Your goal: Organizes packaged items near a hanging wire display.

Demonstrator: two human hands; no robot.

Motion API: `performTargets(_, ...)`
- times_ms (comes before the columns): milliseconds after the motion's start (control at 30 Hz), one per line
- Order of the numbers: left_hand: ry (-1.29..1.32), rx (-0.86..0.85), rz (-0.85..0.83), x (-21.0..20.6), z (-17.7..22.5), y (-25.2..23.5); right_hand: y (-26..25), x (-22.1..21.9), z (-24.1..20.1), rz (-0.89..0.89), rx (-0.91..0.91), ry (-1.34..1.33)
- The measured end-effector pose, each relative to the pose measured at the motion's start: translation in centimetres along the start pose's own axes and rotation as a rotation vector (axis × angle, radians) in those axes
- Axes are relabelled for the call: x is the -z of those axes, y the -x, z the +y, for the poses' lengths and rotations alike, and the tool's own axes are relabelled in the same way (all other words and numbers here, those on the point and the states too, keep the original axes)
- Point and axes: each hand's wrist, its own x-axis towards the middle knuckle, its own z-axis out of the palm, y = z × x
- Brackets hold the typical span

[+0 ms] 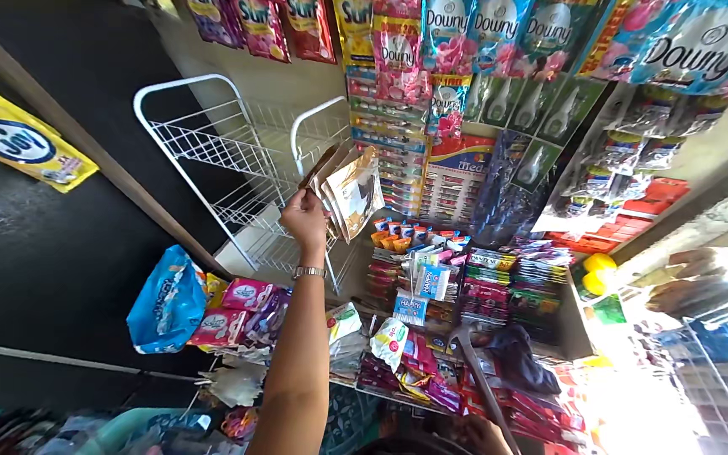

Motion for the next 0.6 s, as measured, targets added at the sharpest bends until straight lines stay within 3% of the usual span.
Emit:
performTargets(467,-0.112,-0.063,-0.116,3.1,0.1,1.9,-0.1,-0.3,0.3,0.019,0.006,-0.012)
performTargets(533,-0.043,-0.146,-0.107,5.4,1.5,2.3,1.1,1.4,-0.8,0.142,0.071,-0.096)
performTargets(600,0.100,-0.293,-0.098,9.3,3.3,2.1,4.0,5.4,-3.9,0.385,0.207,-0.213)
